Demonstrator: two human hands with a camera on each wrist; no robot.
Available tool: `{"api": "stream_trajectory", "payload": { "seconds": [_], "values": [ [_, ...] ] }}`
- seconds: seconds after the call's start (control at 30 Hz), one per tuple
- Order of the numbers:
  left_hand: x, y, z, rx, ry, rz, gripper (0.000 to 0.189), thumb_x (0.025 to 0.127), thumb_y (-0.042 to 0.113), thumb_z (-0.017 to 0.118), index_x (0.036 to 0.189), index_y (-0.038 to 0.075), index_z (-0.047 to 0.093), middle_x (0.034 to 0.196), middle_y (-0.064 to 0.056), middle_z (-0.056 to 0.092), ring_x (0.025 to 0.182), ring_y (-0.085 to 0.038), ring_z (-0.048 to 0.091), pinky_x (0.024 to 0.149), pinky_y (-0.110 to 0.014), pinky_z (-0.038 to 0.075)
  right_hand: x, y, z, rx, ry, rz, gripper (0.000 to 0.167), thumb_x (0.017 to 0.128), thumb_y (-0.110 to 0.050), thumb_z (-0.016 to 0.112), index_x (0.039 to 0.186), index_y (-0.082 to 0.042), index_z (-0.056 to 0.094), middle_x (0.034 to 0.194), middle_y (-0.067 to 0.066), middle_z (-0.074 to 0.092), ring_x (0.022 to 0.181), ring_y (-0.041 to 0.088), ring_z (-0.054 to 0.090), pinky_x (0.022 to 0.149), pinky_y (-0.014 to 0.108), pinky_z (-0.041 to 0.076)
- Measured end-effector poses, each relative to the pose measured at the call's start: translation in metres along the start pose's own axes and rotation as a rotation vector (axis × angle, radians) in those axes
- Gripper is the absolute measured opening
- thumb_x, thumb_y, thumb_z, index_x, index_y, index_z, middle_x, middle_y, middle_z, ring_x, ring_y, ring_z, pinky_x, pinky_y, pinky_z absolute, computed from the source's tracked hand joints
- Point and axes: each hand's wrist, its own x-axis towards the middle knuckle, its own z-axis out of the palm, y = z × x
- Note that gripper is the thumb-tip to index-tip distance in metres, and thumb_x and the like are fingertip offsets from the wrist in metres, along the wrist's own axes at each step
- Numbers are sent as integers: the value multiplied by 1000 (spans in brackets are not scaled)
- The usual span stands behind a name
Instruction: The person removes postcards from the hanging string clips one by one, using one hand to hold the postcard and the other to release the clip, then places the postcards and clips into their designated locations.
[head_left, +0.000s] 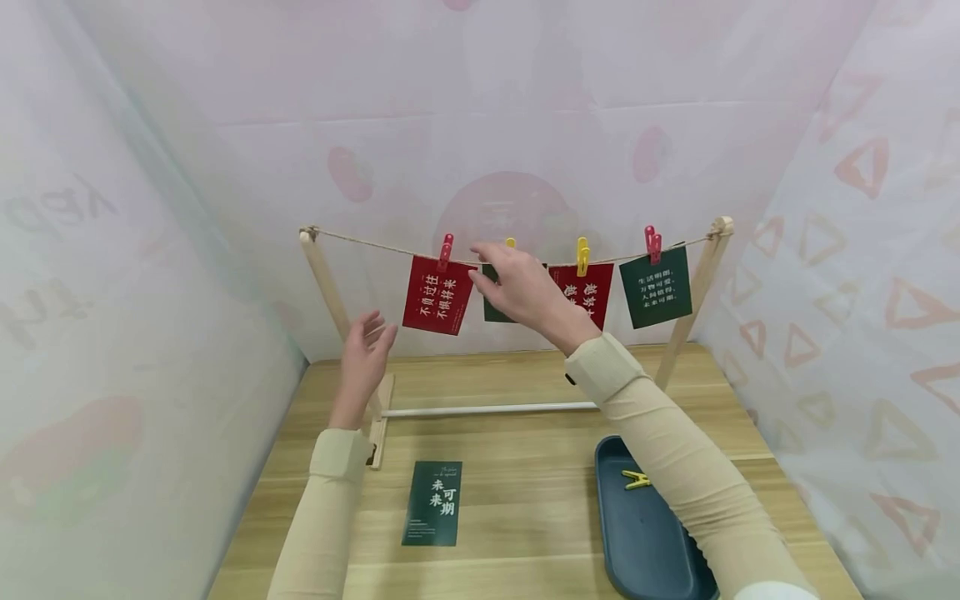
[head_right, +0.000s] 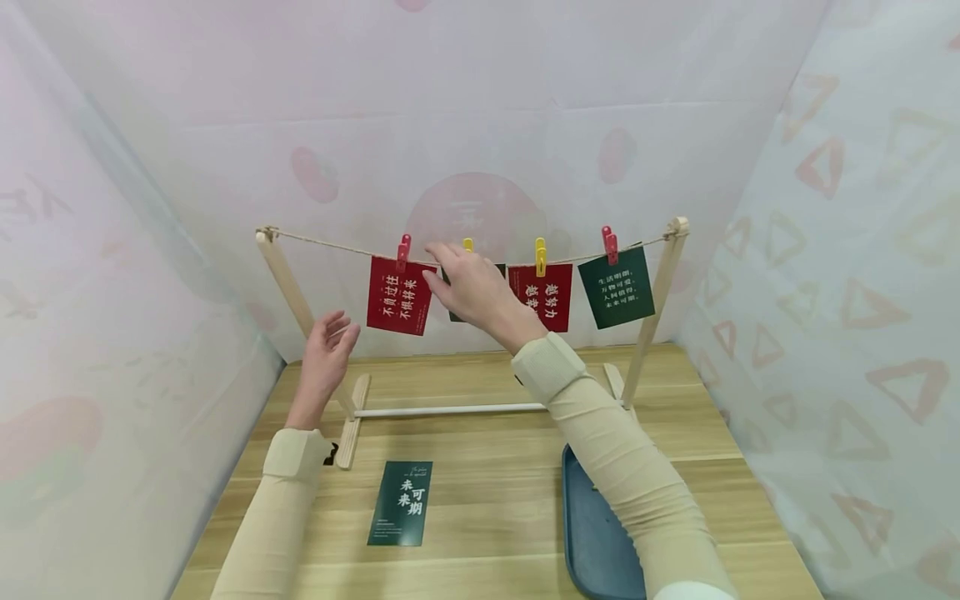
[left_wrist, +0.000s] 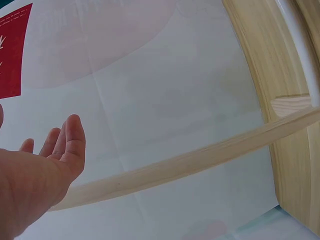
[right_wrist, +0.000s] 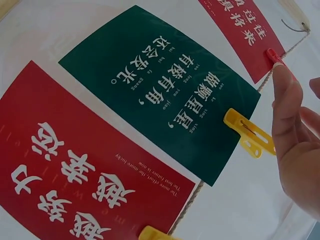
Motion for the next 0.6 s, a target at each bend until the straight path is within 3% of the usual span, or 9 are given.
{"api": "stream_trajectory", "payload": {
  "seconds": [0.2,0.4,0.6],
  "values": [
    [9,5,7,-29,15,27,57,98,35,59,144,6,41,143,-21,50,132,-36,50,111,-51,39,9,-7,5,-22,-15,47,42,99,-22,57,137,-4,53,136,12,60,120,24,61,100,36,51],
    [15,8,16,-38,6,35,50,100,27,57,143,7,42,142,-21,51,132,-37,50,111,-51,39,20,-10,14,-25,44,102,39,100,-24,56,133,-4,55,131,13,63,114,25,65,95,35,54],
    [20,9,23,-9,-19,76,41,103,22,50,140,5,46,140,-20,54,130,-34,52,106,-47,45,30,-12,19,10,41,213,40,101,-28,54,133,-4,54,126,13,66,113,24,66,94,36,55]
  ]
}}
